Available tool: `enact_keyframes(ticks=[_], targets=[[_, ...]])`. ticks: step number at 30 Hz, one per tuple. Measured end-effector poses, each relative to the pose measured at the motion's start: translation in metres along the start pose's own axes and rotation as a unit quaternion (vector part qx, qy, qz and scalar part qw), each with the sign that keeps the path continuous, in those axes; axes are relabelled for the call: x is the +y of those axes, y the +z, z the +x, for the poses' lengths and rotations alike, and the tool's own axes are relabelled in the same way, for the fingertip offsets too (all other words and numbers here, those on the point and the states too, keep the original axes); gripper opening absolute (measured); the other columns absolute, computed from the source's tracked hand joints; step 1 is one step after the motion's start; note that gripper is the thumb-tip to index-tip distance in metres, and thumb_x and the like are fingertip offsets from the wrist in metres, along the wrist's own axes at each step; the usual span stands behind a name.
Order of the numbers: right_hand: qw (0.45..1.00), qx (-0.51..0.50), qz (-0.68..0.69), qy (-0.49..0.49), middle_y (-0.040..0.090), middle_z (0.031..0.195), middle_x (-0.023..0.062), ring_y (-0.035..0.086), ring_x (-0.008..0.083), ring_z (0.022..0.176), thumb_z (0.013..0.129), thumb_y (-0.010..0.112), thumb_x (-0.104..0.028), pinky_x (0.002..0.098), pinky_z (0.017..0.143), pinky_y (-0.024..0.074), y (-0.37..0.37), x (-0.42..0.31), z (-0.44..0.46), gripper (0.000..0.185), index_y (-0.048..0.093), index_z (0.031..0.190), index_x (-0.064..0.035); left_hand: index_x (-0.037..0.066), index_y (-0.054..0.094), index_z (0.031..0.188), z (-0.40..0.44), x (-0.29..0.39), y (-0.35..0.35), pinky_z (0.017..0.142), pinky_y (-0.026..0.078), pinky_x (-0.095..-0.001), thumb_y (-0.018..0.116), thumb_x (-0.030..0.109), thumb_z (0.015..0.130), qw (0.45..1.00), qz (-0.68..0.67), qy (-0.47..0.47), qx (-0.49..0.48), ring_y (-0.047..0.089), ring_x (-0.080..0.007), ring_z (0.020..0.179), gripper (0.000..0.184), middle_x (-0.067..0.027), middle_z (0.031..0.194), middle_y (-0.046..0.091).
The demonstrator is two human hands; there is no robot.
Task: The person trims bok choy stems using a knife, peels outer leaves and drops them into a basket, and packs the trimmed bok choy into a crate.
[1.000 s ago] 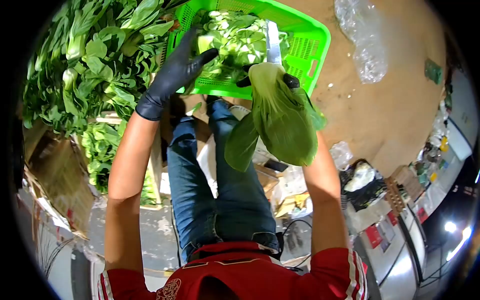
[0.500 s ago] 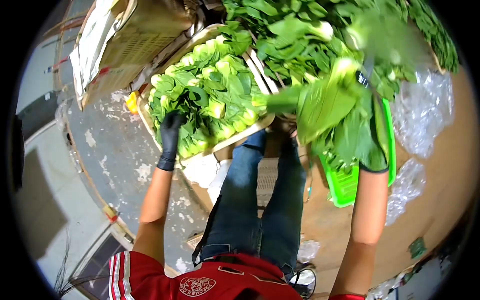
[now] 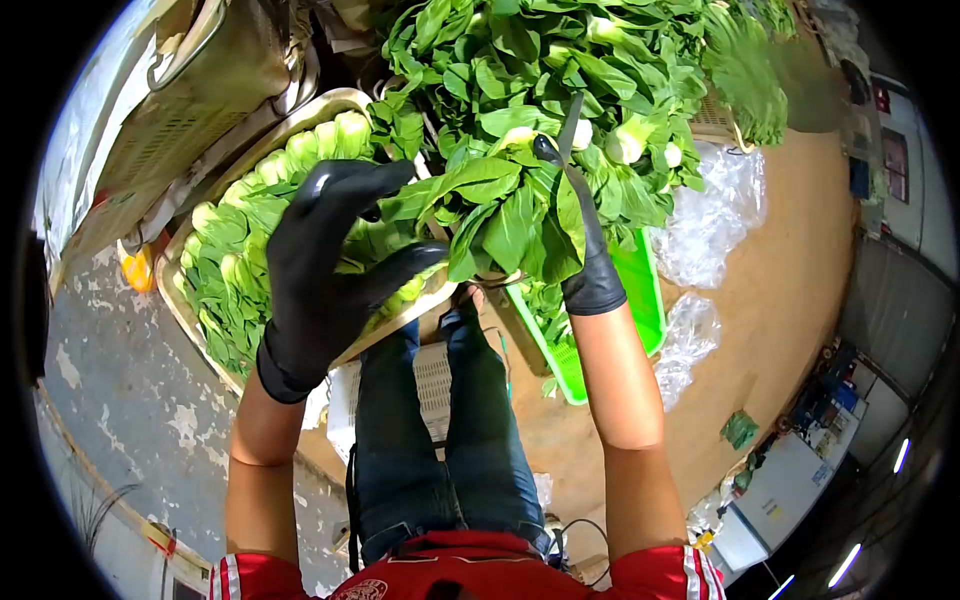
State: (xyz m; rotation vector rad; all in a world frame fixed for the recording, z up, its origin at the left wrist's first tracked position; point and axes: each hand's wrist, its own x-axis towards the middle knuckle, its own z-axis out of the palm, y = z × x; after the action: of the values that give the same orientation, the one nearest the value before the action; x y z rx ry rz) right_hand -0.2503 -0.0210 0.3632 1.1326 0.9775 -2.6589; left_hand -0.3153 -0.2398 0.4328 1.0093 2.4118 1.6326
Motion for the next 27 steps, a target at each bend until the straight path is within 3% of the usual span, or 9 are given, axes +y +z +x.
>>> enact_keyframes(ticks=[10, 13, 15, 17, 19, 21, 23, 26, 27], targets=[[0.981, 0.090, -0.163, -0.047, 0.061, 0.087, 0.0033, 0.060, 0.0138, 0.073, 0.086, 0.057, -0.030, 0.0257, 0.065, 0.0487, -0.023, 0.007, -0.011, 0.030, 0.056, 0.103, -0.0044, 0.002, 0.055, 0.097, -0.019, -0.026, 0.028, 0.058, 0.046, -0.0347, 0.058, 0.003, 0.077, 0.995, -0.085, -0.016, -0.043, 0.057, -0.0287, 0.068, 0.020, -0.0122, 0.080, 0.056], [0.990, -0.010, -0.037, -0.139, 0.058, 0.099, 0.0049, 0.056, 0.0119, 0.083, 0.087, 0.055, -0.031, 0.0245, 0.073, 0.0459, 0.004, 0.015, -0.042, 0.037, 0.053, 0.114, -0.0053, 0.000, 0.057, 0.095, -0.050, -0.003, 0.031, 0.062, 0.047, -0.0316, 0.059, 0.003, 0.079, 0.972, -0.191, -0.028, -0.138, 0.060, -0.0245, 0.073, 0.017, -0.0139, 0.089, 0.058], [0.948, 0.081, -0.188, -0.245, 0.056, 0.104, 0.0043, 0.053, 0.0116, 0.089, 0.089, 0.052, -0.029, 0.0255, 0.079, 0.0445, -0.032, 0.015, -0.028, 0.040, 0.049, 0.120, -0.0045, -0.001, 0.057, 0.098, -0.072, 0.027, 0.027, 0.069, 0.047, -0.0325, 0.059, 0.010, 0.079, 0.935, -0.223, 0.051, -0.272, 0.060, -0.0257, 0.081, 0.022, -0.0144, 0.097, 0.058], [0.953, 0.066, -0.197, -0.220, 0.056, 0.105, 0.0028, 0.053, 0.0115, 0.090, 0.090, 0.050, -0.028, 0.0249, 0.081, 0.0446, -0.087, -0.020, -0.003, 0.040, 0.047, 0.122, -0.0041, -0.001, 0.055, 0.104, -0.104, 0.048, 0.030, 0.077, 0.045, -0.0357, 0.062, 0.016, 0.076, 0.797, -0.396, -0.116, -0.442, 0.057, -0.0285, 0.092, 0.034, -0.0133, 0.105, 0.057], [0.949, 0.042, -0.212, -0.231, 0.057, 0.105, 0.0046, 0.055, 0.0119, 0.086, 0.091, 0.050, -0.030, 0.0238, 0.076, 0.0463, -0.107, -0.074, 0.014, 0.039, 0.048, 0.120, -0.0044, 0.002, 0.052, 0.112, -0.132, 0.041, 0.033, 0.076, 0.048, -0.0332, 0.059, 0.007, 0.076, 0.883, -0.341, -0.053, -0.319, 0.058, -0.0271, 0.092, 0.037, -0.0153, 0.114, 0.053], [0.932, 0.044, -0.253, -0.257, 0.058, 0.105, 0.0064, 0.057, 0.0124, 0.082, 0.091, 0.050, -0.031, 0.0226, 0.070, 0.0480, -0.103, -0.124, 0.022, 0.038, 0.049, 0.118, -0.0047, 0.005, 0.046, 0.122, -0.190, -0.003, 0.040, 0.080, 0.047, -0.0318, 0.060, 0.003, 0.075, 0.900, -0.305, -0.191, -0.245, 0.056, -0.0271, 0.097, 0.049, -0.0169, 0.119, 0.051], [0.905, 0.097, -0.314, -0.270, 0.062, 0.092, 0.0083, 0.057, 0.0116, 0.064, 0.089, 0.050, -0.036, 0.0227, 0.053, 0.0447, -0.069, -0.114, 0.025, 0.038, 0.052, 0.113, -0.0060, 0.003, 0.053, 0.109, -0.192, -0.084, 0.000, 0.071, 0.048, -0.0325, 0.058, 0.008, 0.077, 0.959, -0.067, -0.241, -0.134, 0.060, -0.0286, 0.083, 0.033, -0.0164, 0.098, 0.059], [0.898, 0.169, -0.304, -0.269, 0.063, 0.086, 0.0078, 0.055, 0.0097, 0.056, 0.090, 0.049, -0.035, 0.0212, 0.044, 0.0418, -0.033, -0.089, 0.031, 0.038, 0.052, 0.116, -0.0080, 0.000, 0.062, 0.090, -0.149, -0.167, -0.073, 0.066, 0.047, -0.0339, 0.057, 0.018, 0.080, 0.929, 0.108, -0.334, 0.118, 0.061, -0.0298, 0.074, 0.021, -0.0169, 0.079, 0.063], [0.901, 0.151, -0.311, -0.261, 0.061, 0.084, 0.0055, 0.054, 0.0090, 0.057, 0.090, 0.049, -0.034, 0.0208, 0.046, 0.0423, -0.039, -0.084, 0.035, 0.036, 0.053, 0.114, -0.0081, -0.003, 0.061, 0.085, -0.149, -0.196, -0.089, 0.067, 0.048, -0.0322, 0.060, 0.020, 0.082, 0.900, 0.180, -0.381, 0.107, 0.063, -0.0258, 0.075, 0.023, -0.0170, 0.082, 0.064]])
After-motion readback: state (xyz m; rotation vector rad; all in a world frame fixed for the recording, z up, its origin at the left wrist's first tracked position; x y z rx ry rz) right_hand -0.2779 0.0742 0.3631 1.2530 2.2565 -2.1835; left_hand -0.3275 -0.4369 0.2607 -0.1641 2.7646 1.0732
